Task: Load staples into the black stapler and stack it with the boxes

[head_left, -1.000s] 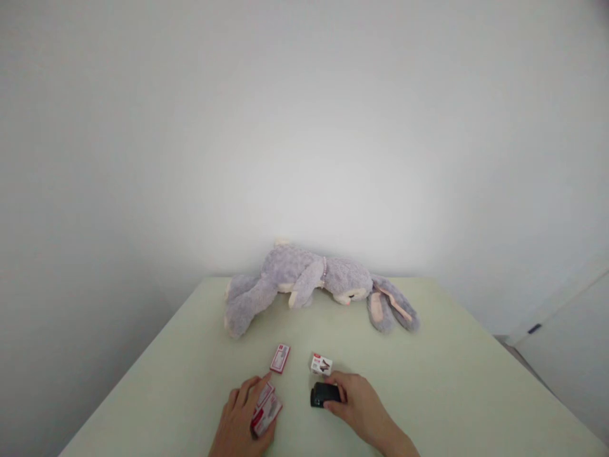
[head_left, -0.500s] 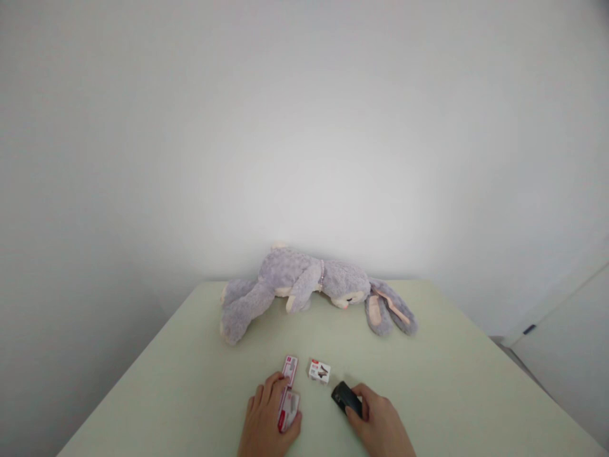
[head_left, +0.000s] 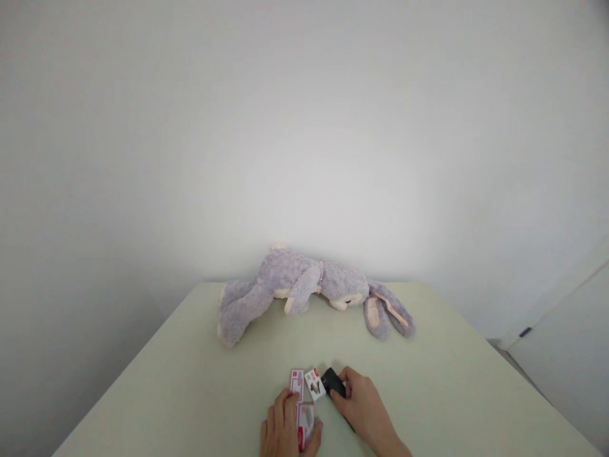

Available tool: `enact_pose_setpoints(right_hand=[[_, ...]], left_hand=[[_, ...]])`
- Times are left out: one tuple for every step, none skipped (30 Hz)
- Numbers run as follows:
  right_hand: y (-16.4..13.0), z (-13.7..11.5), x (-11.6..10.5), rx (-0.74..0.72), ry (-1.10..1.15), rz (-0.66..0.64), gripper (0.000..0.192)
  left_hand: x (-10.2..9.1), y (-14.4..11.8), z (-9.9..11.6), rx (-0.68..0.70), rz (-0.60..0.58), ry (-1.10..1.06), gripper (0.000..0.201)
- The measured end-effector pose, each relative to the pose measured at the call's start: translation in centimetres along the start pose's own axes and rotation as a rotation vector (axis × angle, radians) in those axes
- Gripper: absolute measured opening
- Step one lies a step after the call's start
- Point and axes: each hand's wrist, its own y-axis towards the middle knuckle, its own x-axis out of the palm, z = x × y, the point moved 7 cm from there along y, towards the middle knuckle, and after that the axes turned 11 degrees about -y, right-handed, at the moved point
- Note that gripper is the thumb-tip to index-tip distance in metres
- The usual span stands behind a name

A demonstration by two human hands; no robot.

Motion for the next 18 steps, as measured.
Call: enact_pose_setpoints(right_hand=[[-0.7,0.0,0.4,-0.004,0.014,-0.014,0.007],[-1.3,0.2,0.8,-0.008,0.039,-0.031,0.012],[-1.8,0.4,1.2,-0.011,0.078,-0.055,0.018],[-2.3,0.7,1.6,-0.01,0.122,-0.085,0.025],[-2.8,1.1,2.0,0.001,0.159,-0.112,0.032],[-3.1,1.5,2.3,0.017,0.183,-0.126,0.037],[-3.5,1.9,2.4,0.031,0.194,-0.118,0.041],[-3.8,2.1,2.5,0.037,0.201,-0.095,0.043],[-4.1,2.2,2.4,0.035,0.211,-0.061,0.046],[-4.3,2.1,2.5,0.024,0.242,-0.029,0.049],[-4.6,1.8,2.6,0.008,0.292,-0.007,0.052],[-4.8,1.4,2.9,-0.006,0.347,-0.001,0.056],[-5.0,1.0,3.3,-0.011,0.391,-0.009,0.06],[-5.1,0.5,3.8,-0.015,0.415,-0.022,0.063],[-5.2,-0.1,4.4,-0.023,0.422,-0.036,0.066],[-5.2,-0.9,5.0,-0.035,0.418,-0.051,0.068],[-5.1,-1.7,5.7,-0.049,0.41,-0.063,0.068],[-5.1,-2.8,6.4,-0.066,0.405,-0.07,0.068]], left_hand=[[0.1,-0.1,-0.1,0.015,0.028,-0.008,0.053],[0.2,-0.1,-0.3,0.031,0.053,-0.016,0.052],[0.2,-0.1,-0.4,0.05,0.074,-0.02,0.052],[0.2,-0.1,-0.5,0.074,0.091,-0.021,0.052],[0.1,-0.1,-0.5,0.105,0.104,-0.015,0.053],[0.1,0.0,-0.4,0.144,0.11,-0.004,0.055],[0.2,0.1,-0.2,0.194,0.104,0.015,0.057],[0.3,0.2,0.1,0.255,0.089,0.04,0.06],[0.5,0.3,0.5,0.319,0.071,0.071,0.062],[0.7,0.3,0.8,0.378,0.055,0.104,0.064],[0.9,0.3,1.1,0.425,0.044,0.136,0.064],[1.0,0.2,1.2,0.458,0.041,0.163,0.064],[1.1,0.2,1.2,0.472,0.047,0.183,0.063],[1.0,0.2,0.9,0.466,0.054,0.195,0.062],[0.9,0.1,0.4,0.453,0.057,0.199,0.061],[0.6,0.1,-0.2,0.441,0.053,0.195,0.06],[0.1,0.0,-1.0,0.432,0.044,0.184,0.059],[-0.5,0.0,-2.0,0.423,0.028,0.169,0.058]])
